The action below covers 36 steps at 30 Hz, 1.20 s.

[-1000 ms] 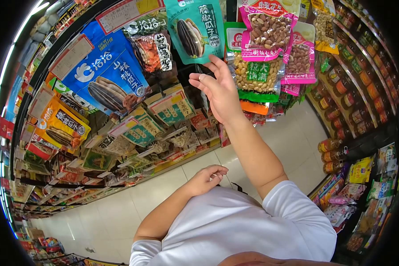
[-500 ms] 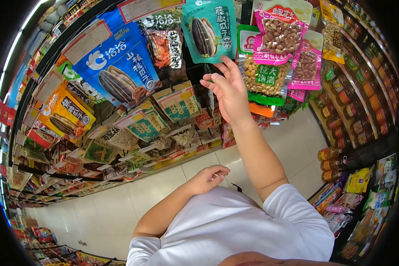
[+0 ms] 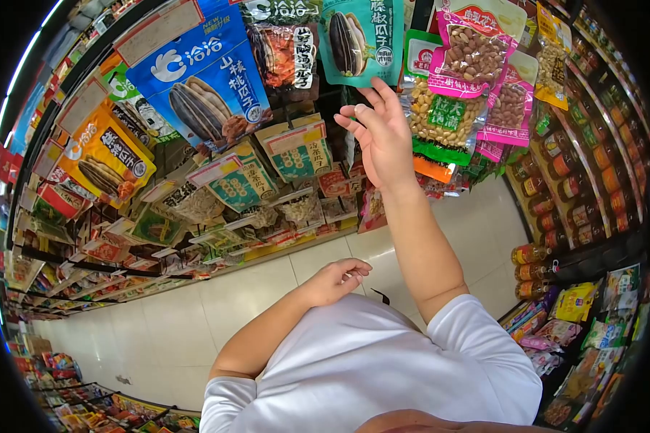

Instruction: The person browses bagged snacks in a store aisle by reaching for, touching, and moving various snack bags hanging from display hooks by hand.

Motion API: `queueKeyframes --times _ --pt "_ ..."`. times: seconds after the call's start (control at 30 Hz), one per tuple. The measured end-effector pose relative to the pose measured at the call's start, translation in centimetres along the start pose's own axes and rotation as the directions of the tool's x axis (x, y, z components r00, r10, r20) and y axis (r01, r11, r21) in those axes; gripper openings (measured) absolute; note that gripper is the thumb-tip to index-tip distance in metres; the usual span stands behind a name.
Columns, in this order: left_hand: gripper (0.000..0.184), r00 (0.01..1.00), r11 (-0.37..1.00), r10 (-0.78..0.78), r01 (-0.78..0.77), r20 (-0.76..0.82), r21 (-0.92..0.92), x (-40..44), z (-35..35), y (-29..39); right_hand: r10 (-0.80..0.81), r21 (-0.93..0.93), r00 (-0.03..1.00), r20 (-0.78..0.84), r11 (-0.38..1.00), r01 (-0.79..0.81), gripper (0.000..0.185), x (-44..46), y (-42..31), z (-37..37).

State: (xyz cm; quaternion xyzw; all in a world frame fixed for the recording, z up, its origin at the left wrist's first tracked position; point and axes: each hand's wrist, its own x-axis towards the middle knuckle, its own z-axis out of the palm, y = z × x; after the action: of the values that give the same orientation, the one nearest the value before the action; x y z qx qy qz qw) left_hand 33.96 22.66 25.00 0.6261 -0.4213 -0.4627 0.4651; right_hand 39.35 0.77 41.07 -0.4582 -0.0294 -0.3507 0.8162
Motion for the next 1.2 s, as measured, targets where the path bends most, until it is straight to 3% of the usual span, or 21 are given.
queueKeyframes --times 0.27,1.2 --pt "0.032 1.000 0.999 -0.006 0.006 -0.002 -0.032 -0.15 0.14 -0.18 0.022 0.012 1.000 0.018 1.000 -0.023 0.073 -0.30 0.14 0.10" --pt "0.031 0.996 0.995 -0.086 0.086 0.012 -0.040 -0.05 0.33 0.34 0.076 -0.038 0.994 0.080 0.997 -0.073 0.072 -0.72 0.43 -0.67"
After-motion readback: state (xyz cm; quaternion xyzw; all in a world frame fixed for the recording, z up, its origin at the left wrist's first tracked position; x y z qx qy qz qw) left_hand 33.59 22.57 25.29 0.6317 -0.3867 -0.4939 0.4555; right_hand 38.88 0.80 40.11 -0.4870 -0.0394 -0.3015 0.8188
